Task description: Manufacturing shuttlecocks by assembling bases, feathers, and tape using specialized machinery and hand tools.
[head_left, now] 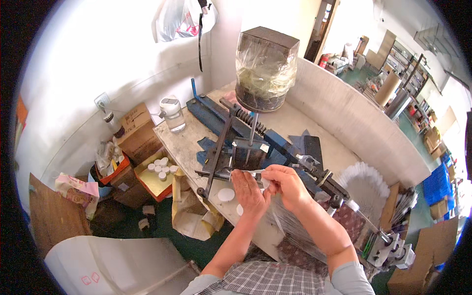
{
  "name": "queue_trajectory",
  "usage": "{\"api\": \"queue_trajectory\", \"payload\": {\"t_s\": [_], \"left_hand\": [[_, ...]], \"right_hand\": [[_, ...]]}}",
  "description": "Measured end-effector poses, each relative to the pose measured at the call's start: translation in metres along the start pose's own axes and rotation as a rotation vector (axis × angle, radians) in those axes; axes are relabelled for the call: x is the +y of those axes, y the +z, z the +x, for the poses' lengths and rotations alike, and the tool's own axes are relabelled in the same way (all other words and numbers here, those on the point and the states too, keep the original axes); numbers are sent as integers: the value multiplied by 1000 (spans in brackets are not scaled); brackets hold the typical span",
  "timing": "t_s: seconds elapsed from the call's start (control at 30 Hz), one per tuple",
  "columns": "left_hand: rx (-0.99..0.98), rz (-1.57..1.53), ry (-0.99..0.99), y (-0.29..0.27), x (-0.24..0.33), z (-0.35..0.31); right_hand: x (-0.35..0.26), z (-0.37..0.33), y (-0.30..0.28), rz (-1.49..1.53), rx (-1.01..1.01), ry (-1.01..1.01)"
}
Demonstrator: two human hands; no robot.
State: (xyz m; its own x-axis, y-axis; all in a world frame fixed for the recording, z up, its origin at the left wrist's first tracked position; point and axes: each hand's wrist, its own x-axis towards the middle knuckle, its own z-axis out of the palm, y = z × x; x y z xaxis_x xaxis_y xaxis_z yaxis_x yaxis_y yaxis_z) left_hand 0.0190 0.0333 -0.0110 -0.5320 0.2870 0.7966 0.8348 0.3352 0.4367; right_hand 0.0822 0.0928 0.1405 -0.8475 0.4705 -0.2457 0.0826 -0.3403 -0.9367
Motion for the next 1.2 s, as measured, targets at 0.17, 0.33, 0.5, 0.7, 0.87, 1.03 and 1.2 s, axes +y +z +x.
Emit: {"api": "queue_trajectory", "payload": {"t_s": [0.17,0.33,0.5,0.7,0.87,1.03,1.2], "left_hand": [[96,30,39,11,-3,-2],[74,45,5,8,-3,-1],[80,0,71,-5,-3,5],[111,-180,149,-33,7,2],[225,-70,310,-23,7,62],[304,190,305,11,-7,67],[162,56,287,-32,17,60]], "right_hand": [[-32,-11,21,130,-16,-60],[-70,-31,32,76,1,-446],[-104,-77,13,179,-452,-1038],[-57,-113,-23,26,25,-960],[5,-142,-61,16,215,-622],[47,-156,-74,-88,406,-223],[61,-145,-68,-298,333,-201]]}}
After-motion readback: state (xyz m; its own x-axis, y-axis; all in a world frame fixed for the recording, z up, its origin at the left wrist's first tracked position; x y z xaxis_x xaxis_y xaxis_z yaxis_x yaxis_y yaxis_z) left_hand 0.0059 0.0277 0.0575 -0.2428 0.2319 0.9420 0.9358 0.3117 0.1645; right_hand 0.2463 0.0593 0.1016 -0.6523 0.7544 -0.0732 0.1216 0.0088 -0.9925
